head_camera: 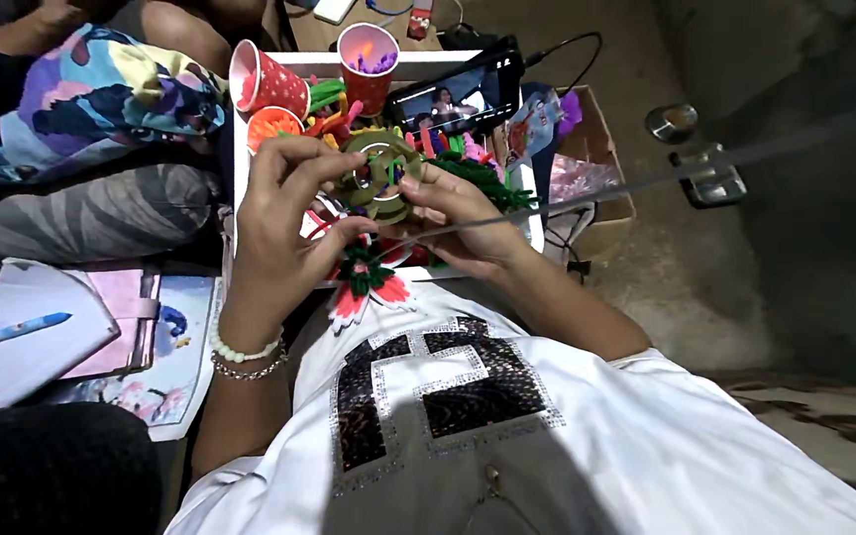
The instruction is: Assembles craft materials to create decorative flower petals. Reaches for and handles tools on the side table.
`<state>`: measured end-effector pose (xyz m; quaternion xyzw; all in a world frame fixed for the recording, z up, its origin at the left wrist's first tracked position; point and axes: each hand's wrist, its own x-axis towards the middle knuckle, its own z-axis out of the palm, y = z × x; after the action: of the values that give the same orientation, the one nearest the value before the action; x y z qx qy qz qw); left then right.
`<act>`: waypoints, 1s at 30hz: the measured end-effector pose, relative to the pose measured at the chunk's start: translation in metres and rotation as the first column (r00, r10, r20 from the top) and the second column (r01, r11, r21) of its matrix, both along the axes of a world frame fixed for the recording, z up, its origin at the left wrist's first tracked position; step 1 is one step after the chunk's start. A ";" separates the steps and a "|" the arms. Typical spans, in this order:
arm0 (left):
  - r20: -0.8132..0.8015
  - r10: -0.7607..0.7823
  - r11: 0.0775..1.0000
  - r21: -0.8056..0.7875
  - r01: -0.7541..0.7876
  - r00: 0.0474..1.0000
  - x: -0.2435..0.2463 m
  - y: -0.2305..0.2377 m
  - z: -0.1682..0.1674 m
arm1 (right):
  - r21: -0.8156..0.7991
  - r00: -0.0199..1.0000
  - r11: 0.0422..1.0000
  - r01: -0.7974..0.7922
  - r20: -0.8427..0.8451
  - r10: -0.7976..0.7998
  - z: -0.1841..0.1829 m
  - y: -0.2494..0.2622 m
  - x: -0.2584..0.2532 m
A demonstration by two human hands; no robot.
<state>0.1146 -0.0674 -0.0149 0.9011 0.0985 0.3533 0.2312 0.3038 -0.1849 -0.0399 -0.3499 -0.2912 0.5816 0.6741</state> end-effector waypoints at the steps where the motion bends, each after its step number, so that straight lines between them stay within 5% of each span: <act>1: -0.017 -0.008 1.000 -0.006 0.008 1.000 -0.001 0.002 0.000 | -0.009 1.000 1.000 0.000 0.004 0.000 0.001 0.000 0.000; 12: -0.077 -0.052 0.994 0.091 0.059 0.996 -0.005 0.012 0.000 | -0.033 0.999 0.999 0.035 0.020 -0.035 0.002 -0.001 -0.006; 20: -0.067 -0.051 0.992 0.109 0.058 0.996 -0.006 0.010 0.004 | 0.098 0.977 0.995 0.018 0.209 -0.039 0.000 0.000 0.003; 25: -0.088 0.031 0.980 0.198 -0.013 0.996 -0.021 0.011 0.014 | 0.199 0.832 0.980 0.014 0.541 -0.122 0.005 -0.007 0.022; 30: -0.125 0.100 0.957 0.282 -0.062 0.987 -0.029 0.019 0.024 | 0.392 0.633 0.915 0.094 0.686 -0.359 0.014 -0.015 0.049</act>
<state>0.0858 -0.0481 0.0086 0.9420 0.1008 0.3097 0.0808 0.3525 -0.1994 -0.0257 -0.4767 -0.5842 0.2411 0.6110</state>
